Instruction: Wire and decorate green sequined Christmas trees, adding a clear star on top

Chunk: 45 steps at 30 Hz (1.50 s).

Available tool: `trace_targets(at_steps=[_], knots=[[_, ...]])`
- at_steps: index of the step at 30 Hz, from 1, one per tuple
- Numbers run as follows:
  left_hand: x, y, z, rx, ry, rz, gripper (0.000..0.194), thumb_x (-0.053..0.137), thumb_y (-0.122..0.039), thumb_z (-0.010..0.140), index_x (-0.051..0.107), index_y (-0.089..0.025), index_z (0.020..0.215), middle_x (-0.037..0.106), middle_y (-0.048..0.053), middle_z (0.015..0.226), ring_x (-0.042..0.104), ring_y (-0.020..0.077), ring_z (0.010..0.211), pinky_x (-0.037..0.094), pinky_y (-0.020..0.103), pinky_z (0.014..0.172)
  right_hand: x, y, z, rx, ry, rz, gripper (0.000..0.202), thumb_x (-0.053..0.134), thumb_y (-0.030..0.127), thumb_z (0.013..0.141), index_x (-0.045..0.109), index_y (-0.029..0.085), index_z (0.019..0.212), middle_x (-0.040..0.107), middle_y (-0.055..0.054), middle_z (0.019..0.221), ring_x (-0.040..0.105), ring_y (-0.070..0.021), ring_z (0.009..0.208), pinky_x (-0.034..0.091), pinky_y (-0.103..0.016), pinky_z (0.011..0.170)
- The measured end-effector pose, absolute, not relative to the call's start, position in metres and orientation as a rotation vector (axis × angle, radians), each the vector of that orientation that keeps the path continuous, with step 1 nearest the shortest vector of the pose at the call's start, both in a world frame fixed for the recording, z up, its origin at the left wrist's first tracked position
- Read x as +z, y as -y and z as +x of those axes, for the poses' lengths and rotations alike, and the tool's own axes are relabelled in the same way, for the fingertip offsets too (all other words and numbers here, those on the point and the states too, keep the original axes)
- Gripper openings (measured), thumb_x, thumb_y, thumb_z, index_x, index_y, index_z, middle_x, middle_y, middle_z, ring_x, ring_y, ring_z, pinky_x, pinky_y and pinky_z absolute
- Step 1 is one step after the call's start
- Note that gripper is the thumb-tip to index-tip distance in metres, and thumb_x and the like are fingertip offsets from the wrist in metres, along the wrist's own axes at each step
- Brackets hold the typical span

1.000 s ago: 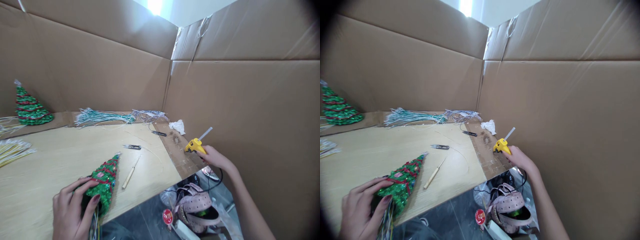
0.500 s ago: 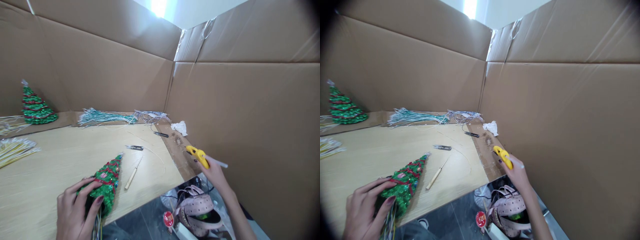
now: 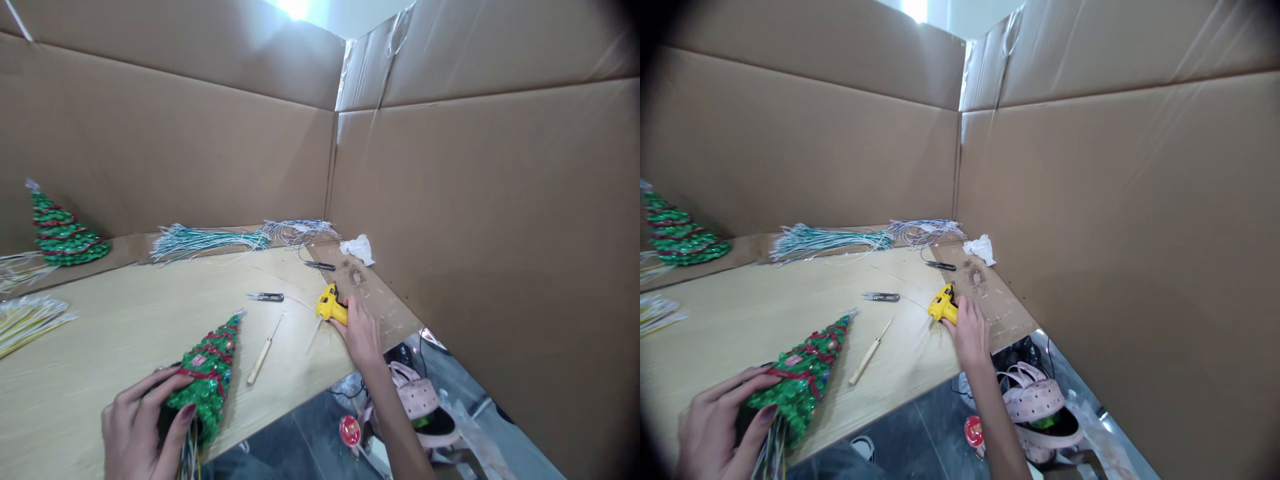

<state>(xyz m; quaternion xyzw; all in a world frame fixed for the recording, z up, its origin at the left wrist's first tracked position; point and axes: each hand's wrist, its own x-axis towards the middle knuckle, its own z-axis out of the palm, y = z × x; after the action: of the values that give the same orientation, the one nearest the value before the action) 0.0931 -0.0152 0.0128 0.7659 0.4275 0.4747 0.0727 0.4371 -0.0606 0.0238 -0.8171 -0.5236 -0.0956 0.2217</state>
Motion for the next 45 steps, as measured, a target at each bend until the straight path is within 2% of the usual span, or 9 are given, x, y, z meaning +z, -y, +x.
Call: trace_targets(at_steps=[3, 7, 11, 16, 21, 25, 30, 41, 45], knots=[[0.015, 0.016, 0.094, 1.428, -1.263, 2.401, 0.031, 0.044, -0.049, 0.098, 0.058, -0.025, 0.113, 0.059, 0.012, 0.118, 0.054, 0.0369, 0.112, 0.037, 0.053, 0.095, 0.03, 0.068, 0.434, -0.251, 1.465, -2.277, 0.031, 0.074, 0.029, 0.087, 0.06, 0.015, 0.111, 0.068, -0.015, 0.109, 0.063, -0.0361, 0.104, 0.055, -0.047, 0.081], [0.013, 0.016, 0.09, 1.449, -1.266, 2.407, 0.029, 0.044, -0.048, 0.099, 0.058, -0.027, 0.113, 0.058, 0.011, 0.117, 0.054, 0.0352, 0.111, 0.037, 0.052, 0.095, 0.042, 0.087, 0.398, -0.239, 1.509, -2.221, 0.047, 0.063, 0.016, 0.091, 0.052, 0.013, 0.136, 0.062, -0.018, 0.126, 0.057, -0.0365, 0.117, 0.051, -0.055, 0.098], [0.007, 0.016, 0.081, 1.448, -1.227, 2.407, 0.028, 0.048, -0.048, 0.097, 0.059, -0.028, 0.114, 0.057, 0.01, 0.117, 0.054, 0.0341, 0.109, 0.038, 0.052, 0.098, 0.052, 0.096, 0.318, -0.048, 1.705, -1.798, 0.047, 0.055, 0.023, 0.094, 0.048, 0.016, 0.14, 0.058, -0.02, 0.135, 0.051, -0.0383, 0.127, 0.051, -0.061, 0.101], [0.012, 0.02, 0.077, 1.348, -1.226, 2.367, 0.027, 0.05, -0.047, 0.098, 0.058, -0.032, 0.119, 0.056, 0.007, 0.12, 0.052, 0.0324, 0.111, 0.039, 0.047, 0.093, 0.06, 0.084, 0.245, 0.281, 1.792, -1.348, 0.053, 0.051, 0.014, 0.089, 0.048, 0.019, 0.142, 0.056, -0.015, 0.139, 0.05, -0.033, 0.13, 0.047, -0.055, 0.111], [0.032, 0.034, 0.09, 1.278, -1.243, 2.284, 0.023, 0.047, -0.039, 0.101, 0.056, -0.033, 0.121, 0.053, 0.004, 0.122, 0.05, 0.0273, 0.115, 0.039, 0.041, 0.095, 0.061, 0.079, 0.242, 0.442, 1.623, -1.056, 0.055, 0.048, 0.011, 0.086, 0.046, 0.018, 0.141, 0.056, -0.011, 0.14, 0.048, -0.0225, 0.135, 0.041, -0.042, 0.119], [0.036, 0.041, 0.102, 1.376, -1.218, 2.133, 0.028, 0.051, -0.032, 0.101, 0.052, -0.032, 0.128, 0.053, 0.005, 0.122, 0.05, 0.0245, 0.118, 0.042, 0.037, 0.097, 0.051, 0.077, 0.245, 0.564, 1.61, -1.086, 0.062, 0.057, 0.016, 0.088, 0.039, 0.022, 0.147, 0.048, -0.009, 0.15, 0.04, -0.0237, 0.143, 0.037, -0.043, 0.121], [0.032, 0.046, 0.107, 1.454, -1.192, 1.97, 0.035, 0.054, -0.024, 0.098, 0.046, -0.031, 0.132, 0.053, 0.006, 0.124, 0.05, 0.0244, 0.122, 0.044, 0.039, 0.101, 0.04, 0.073, 0.243, 0.59, 1.575, -1.047, 0.051, 0.057, 0.019, 0.093, 0.047, 0.027, 0.142, 0.052, -0.007, 0.145, 0.045, -0.0243, 0.139, 0.041, -0.045, 0.118], [0.032, 0.044, 0.106, 1.488, -1.172, 1.922, 0.028, 0.047, -0.029, 0.102, 0.047, -0.03, 0.13, 0.054, 0.008, 0.125, 0.049, 0.0242, 0.123, 0.041, 0.041, 0.107, 0.038, 0.068, 0.24, 0.587, 1.508, -1.056, 0.044, 0.055, 0.014, 0.092, 0.057, 0.032, 0.132, 0.056, -0.007, 0.138, 0.049, -0.0295, 0.133, 0.046, -0.052, 0.11], [0.034, 0.044, 0.107, 1.49, -1.192, 1.928, 0.027, 0.048, -0.032, 0.101, 0.049, -0.031, 0.128, 0.055, 0.008, 0.122, 0.05, 0.0254, 0.12, 0.043, 0.043, 0.105, 0.04, 0.068, 0.242, 0.639, 1.521, -1.083, 0.042, 0.058, 0.015, 0.092, 0.057, 0.033, 0.131, 0.055, -0.006, 0.138, 0.049, -0.0282, 0.133, 0.046, -0.049, 0.11]])
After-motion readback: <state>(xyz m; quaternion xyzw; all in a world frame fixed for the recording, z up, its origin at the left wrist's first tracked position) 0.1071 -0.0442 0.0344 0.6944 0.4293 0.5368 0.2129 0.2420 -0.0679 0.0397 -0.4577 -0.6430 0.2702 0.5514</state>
